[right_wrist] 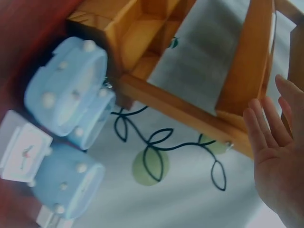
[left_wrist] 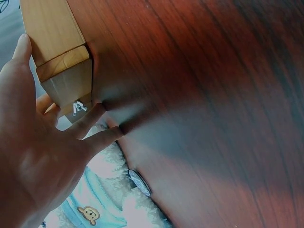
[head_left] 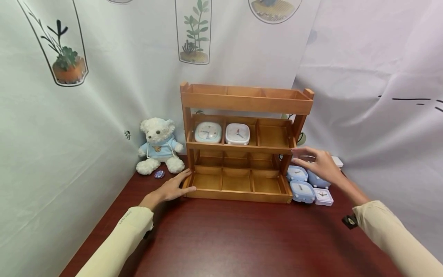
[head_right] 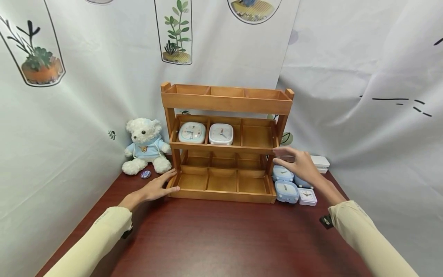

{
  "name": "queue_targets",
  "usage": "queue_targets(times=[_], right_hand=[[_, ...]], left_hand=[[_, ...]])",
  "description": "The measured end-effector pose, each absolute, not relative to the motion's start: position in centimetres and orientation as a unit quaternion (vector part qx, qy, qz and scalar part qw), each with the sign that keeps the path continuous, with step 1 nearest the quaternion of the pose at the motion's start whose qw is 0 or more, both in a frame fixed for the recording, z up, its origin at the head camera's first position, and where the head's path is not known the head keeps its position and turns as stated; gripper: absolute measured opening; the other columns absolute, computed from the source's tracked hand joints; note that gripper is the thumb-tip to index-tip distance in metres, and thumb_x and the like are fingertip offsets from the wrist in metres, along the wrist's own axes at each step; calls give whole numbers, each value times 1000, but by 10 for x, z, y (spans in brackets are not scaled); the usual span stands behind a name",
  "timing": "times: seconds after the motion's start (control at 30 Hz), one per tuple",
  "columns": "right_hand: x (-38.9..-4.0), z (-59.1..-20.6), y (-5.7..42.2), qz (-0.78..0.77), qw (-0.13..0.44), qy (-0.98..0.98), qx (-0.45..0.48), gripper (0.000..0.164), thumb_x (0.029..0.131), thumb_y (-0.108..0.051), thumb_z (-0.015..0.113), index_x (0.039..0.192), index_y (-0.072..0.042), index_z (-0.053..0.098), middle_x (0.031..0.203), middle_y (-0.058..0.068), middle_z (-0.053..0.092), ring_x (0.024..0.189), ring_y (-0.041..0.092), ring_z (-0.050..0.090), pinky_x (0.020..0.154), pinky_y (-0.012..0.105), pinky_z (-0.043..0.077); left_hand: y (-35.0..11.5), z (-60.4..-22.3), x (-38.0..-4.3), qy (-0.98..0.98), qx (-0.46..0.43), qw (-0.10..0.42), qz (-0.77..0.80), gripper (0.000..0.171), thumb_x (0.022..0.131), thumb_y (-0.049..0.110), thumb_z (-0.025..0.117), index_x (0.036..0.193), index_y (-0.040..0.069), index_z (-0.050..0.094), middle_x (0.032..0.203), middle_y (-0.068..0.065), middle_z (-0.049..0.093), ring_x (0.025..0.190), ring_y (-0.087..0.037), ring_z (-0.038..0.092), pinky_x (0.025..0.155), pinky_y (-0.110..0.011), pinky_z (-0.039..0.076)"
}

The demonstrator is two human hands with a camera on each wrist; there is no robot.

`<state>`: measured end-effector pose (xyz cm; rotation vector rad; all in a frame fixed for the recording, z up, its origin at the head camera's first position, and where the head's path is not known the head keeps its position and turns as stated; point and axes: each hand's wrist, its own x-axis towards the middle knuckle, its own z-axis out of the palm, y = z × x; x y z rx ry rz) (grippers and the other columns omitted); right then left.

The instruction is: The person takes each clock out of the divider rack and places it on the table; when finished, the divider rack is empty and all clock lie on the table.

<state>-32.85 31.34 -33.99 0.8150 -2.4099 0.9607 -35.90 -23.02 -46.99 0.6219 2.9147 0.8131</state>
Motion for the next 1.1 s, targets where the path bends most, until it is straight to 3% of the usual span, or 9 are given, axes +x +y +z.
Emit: queue_targets(times=[0.17, 0.5, 0.83, 1.1], right_hand=[[-337, -329, 300, 351, 211, -859, 307, 38, 91, 2, 78, 128, 0, 71, 119, 21, 74, 101, 11, 75, 75, 15, 56], [-353, -306, 263, 340, 218, -857, 319, 33, 92, -10, 81, 124, -6, 74, 119, 15, 75, 98, 28, 77, 77, 15, 56], [-380, -299, 226, 333, 222, -849, 346, 35, 93, -13, 81, 126, -3, 73, 125, 16, 73, 111, 38, 71, 90, 44, 58], [-400, -295, 194, 316, 212, -859, 344, 43, 91, -22, 84, 129, -7, 72, 131, 10, 71, 118, 36, 68, 99, 49, 54]], left_hand=[[-230, -469, -358, 942, 203, 26, 265, 90, 98, 64, 60, 165, 10, 30, 172, -13, 21, 152, -44, 28, 116, -67, 28], [-230, -470, -359, 942, 199, 28, 269, 90, 98, 63, 61, 165, 11, 30, 172, -11, 21, 153, -43, 28, 117, -66, 27], [-231, -473, -359, 942, 197, 30, 269, 90, 97, 65, 60, 165, 14, 31, 173, -9, 20, 153, -42, 28, 116, -67, 27], [-230, -472, -358, 942, 196, 28, 272, 90, 98, 64, 61, 165, 12, 31, 172, -10, 20, 152, -43, 29, 116, -67, 27]])
